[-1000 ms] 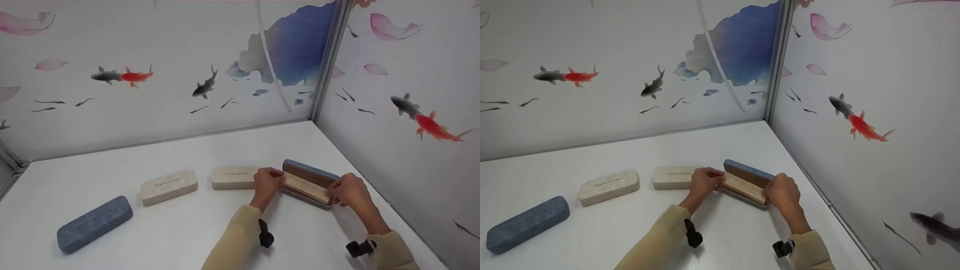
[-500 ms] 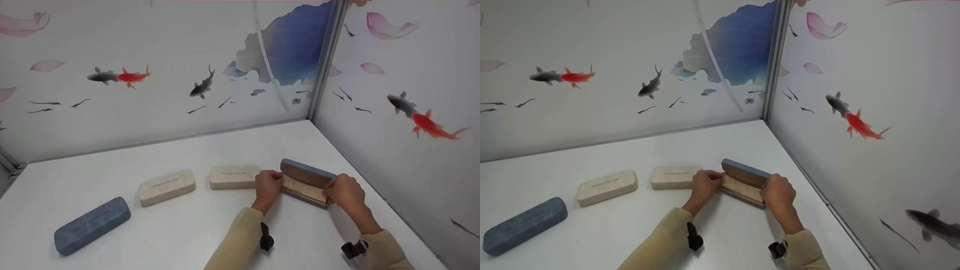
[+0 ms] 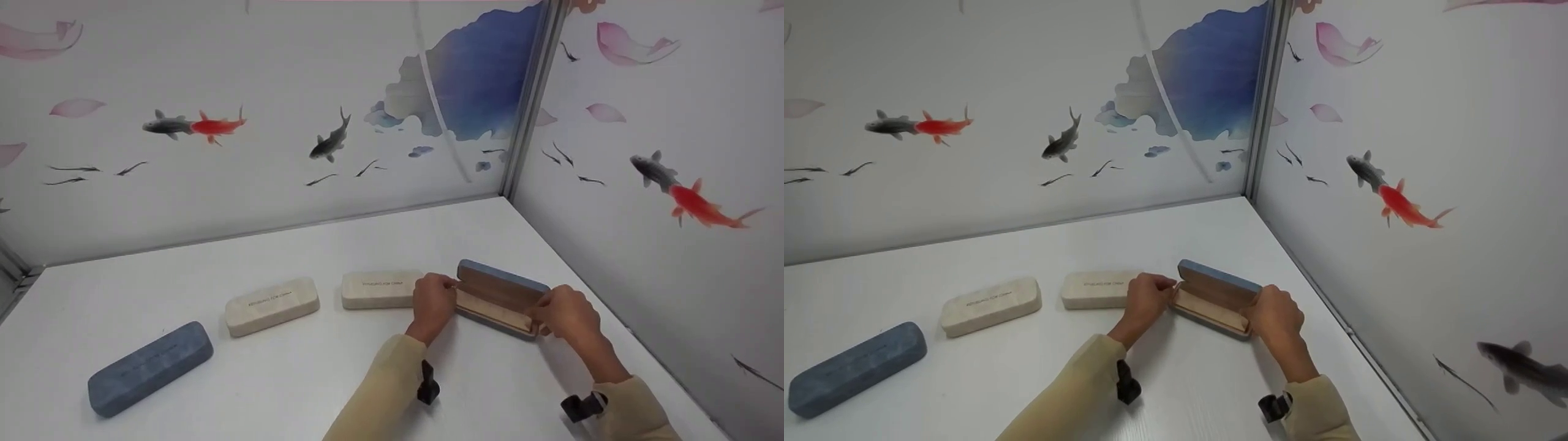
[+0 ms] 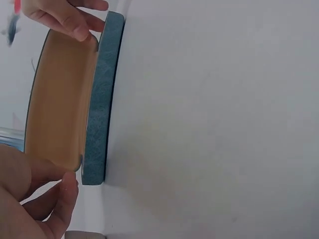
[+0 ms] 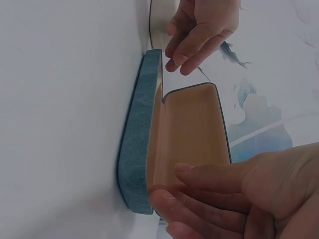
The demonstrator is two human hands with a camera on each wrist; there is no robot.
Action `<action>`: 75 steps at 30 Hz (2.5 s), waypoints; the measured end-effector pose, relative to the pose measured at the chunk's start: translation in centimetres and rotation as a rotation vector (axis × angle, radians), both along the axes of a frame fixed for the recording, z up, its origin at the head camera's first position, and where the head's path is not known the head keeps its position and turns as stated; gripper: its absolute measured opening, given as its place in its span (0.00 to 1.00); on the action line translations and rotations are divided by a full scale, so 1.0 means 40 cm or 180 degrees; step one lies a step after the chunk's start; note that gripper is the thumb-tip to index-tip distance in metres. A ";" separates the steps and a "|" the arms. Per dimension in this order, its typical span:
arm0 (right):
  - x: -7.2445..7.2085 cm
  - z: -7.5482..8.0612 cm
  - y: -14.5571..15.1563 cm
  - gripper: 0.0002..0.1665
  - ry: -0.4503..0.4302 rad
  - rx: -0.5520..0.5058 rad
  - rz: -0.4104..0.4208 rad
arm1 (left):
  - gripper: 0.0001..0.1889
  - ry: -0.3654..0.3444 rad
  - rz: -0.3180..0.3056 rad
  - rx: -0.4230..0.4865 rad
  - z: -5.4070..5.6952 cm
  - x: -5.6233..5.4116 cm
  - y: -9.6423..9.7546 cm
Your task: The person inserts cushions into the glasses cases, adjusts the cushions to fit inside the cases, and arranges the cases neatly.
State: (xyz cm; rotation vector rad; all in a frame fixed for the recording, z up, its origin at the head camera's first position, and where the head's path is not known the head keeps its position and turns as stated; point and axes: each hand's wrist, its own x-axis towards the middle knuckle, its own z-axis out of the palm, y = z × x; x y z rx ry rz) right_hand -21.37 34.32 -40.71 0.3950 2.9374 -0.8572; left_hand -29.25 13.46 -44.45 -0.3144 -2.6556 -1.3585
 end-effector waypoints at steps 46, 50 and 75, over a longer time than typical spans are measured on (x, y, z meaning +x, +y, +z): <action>-0.045 -0.022 0.042 0.64 -0.0116 -0.1156 -0.0129 | 0.29 -0.1018 -0.0257 0.0307 0.055 -0.059 0.038; -0.039 -0.023 0.053 0.64 -0.0288 -0.1148 -0.0039 | 0.31 -0.1133 -0.0314 0.0183 0.058 -0.055 0.035; -0.063 -0.048 0.099 0.55 -0.0595 -0.1223 0.0280 | 0.32 -0.1479 -0.0604 -0.0099 0.084 -0.055 -0.004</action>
